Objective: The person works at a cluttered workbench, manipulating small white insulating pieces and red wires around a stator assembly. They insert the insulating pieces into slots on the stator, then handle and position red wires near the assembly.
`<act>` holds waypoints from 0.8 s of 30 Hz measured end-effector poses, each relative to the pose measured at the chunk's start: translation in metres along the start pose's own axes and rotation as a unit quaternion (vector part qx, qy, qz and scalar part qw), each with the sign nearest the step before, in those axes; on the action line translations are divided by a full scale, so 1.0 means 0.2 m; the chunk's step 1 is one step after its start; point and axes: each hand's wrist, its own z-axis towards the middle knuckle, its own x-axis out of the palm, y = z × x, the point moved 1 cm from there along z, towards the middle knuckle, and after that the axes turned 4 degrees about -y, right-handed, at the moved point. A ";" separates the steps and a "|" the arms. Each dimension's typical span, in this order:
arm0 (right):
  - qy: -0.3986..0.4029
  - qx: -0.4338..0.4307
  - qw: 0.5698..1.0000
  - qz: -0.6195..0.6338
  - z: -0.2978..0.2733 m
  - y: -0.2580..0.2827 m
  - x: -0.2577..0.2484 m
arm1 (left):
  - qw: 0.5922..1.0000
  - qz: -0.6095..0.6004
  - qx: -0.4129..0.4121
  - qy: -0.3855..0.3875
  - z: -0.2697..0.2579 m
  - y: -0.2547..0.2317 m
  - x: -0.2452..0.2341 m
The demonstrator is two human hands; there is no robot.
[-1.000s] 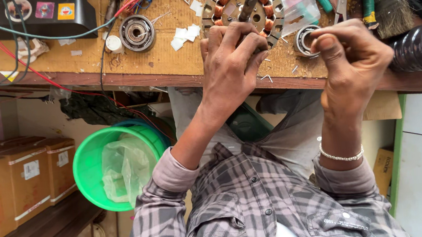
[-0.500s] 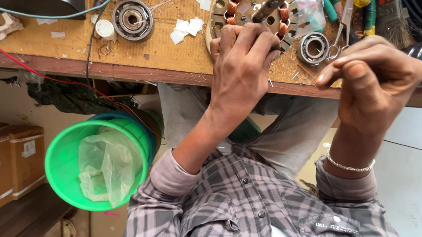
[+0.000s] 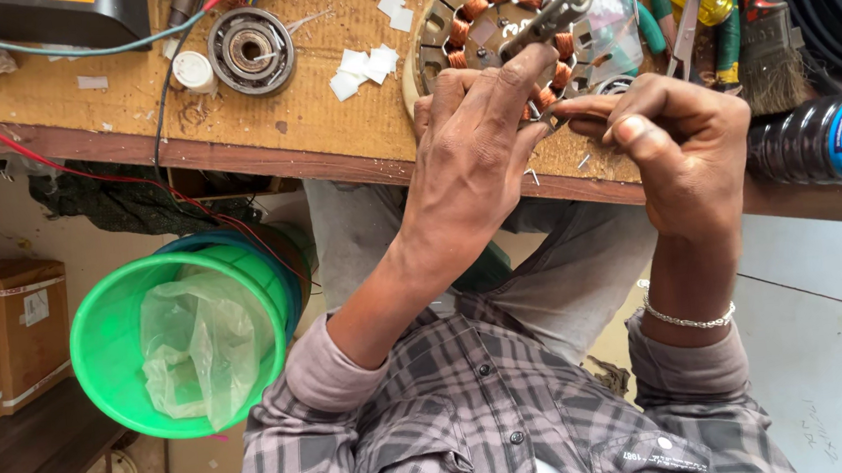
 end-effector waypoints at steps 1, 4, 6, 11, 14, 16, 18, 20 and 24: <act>0.003 0.012 1.000 -0.008 0.01 0.00 0.00 | 1.000 -0.013 -0.002 0.010 0.00 0.00 -0.02; 0.018 0.041 0.998 -0.032 0.03 0.00 -0.03 | 0.999 -0.023 0.024 0.027 0.00 0.02 -0.06; 0.032 0.057 0.996 -0.055 0.04 0.00 -0.05 | 0.999 -0.007 0.025 0.039 0.00 0.03 -0.07; 0.087 0.093 0.983 -0.131 0.09 0.07 -0.06 | 1.000 0.011 0.003 0.021 0.00 -0.01 -0.04; 0.112 0.084 0.976 -0.170 0.12 0.10 -0.04 | 0.999 0.040 0.002 0.002 0.00 -0.03 -0.01; 0.118 0.098 0.966 -0.209 0.14 0.12 -0.04 | 0.998 0.059 0.012 -0.009 -0.01 -0.04 -0.01; 0.123 0.117 0.955 -0.242 0.16 0.13 -0.03 | 0.999 0.039 0.015 0.001 -0.01 -0.03 -0.01; 0.127 0.139 0.945 -0.268 0.17 0.15 -0.03 | 0.999 0.032 0.024 0.008 -0.01 -0.01 -0.03; 0.135 0.156 0.944 -0.256 0.19 0.16 -0.01 | 0.999 0.015 0.038 0.016 -0.01 0.01 -0.06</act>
